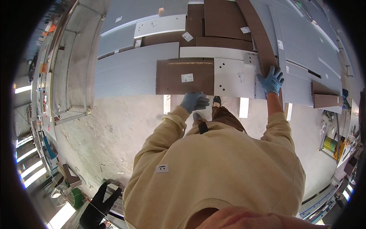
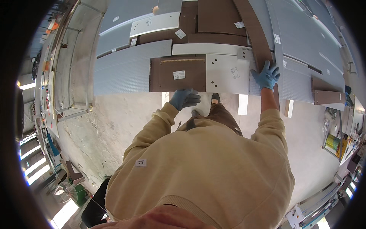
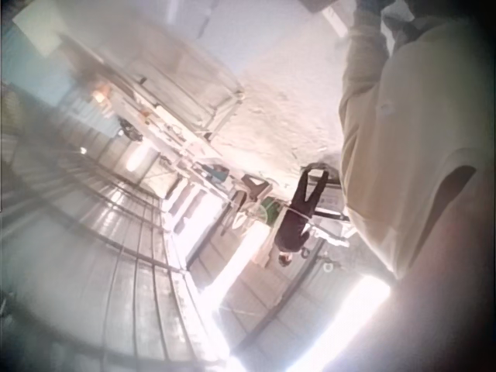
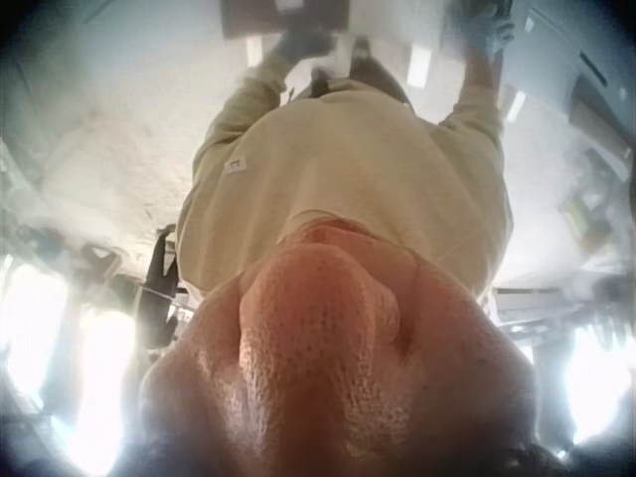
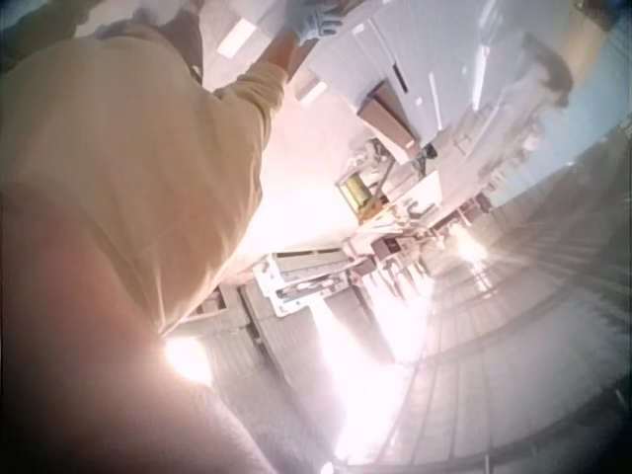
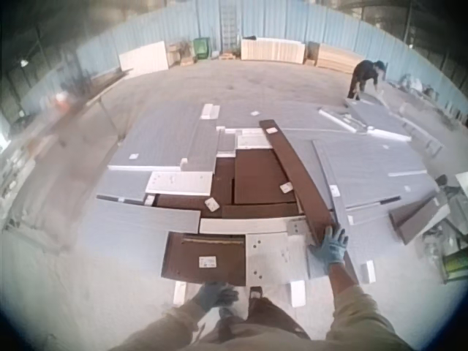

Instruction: The person picks up flat panels from a table and stacks them in alternating orientations. They handle brown and white panels one at a time, placing each on top of the growing stack and occasionally adjusting alignment.

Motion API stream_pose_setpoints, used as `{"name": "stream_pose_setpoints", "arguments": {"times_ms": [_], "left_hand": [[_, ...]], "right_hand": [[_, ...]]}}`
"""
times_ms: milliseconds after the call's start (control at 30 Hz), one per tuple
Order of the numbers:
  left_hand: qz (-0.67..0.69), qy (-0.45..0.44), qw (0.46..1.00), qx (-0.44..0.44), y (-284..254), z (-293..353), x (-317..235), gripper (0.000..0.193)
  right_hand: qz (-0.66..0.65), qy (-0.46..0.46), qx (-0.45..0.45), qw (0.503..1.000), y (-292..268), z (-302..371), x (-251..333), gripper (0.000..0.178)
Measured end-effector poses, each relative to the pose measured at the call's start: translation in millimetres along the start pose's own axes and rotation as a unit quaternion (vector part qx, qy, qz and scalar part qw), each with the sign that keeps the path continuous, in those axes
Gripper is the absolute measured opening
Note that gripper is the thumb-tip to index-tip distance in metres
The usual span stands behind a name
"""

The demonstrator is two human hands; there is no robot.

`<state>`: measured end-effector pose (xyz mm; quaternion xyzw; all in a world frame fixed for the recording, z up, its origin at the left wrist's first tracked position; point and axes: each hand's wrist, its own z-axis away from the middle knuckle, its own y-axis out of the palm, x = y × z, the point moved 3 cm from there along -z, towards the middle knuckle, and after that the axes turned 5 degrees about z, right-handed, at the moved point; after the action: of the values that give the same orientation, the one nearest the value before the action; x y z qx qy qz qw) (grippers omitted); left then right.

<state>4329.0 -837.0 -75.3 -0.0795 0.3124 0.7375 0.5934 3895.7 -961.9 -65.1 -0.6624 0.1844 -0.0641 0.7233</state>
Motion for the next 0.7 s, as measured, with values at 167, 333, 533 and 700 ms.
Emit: {"name": "stream_pose_setpoints", "arguments": {"times_ms": [167, 333, 533, 700], "left_hand": [[-0.01, 0.041, 0.999, 0.028, 61.7, -41.9, -52.9, 0.038], [0.006, 0.061, 0.998, 0.034, 128.3, -96.8, -96.8, 0.036], [0.026, 0.044, 0.998, 0.046, 187.0, -159.3, -133.6, 0.038], [0.126, 0.068, 0.987, 0.071, 240.0, -188.3, -165.2, 0.043]], "right_hand": [[-0.04, 0.0, 0.006, 0.999, 9.2, -18.3, -12.1, 0.109], [-0.095, -0.004, -0.019, 0.995, 14.0, -21.4, -13.6, 0.107], [-0.306, -0.002, 0.017, 0.952, -24.8, -27.3, -29.2, 0.099], [-0.36, -0.038, 0.01, 0.932, -76.5, -12.8, -26.4, 0.092]]}}
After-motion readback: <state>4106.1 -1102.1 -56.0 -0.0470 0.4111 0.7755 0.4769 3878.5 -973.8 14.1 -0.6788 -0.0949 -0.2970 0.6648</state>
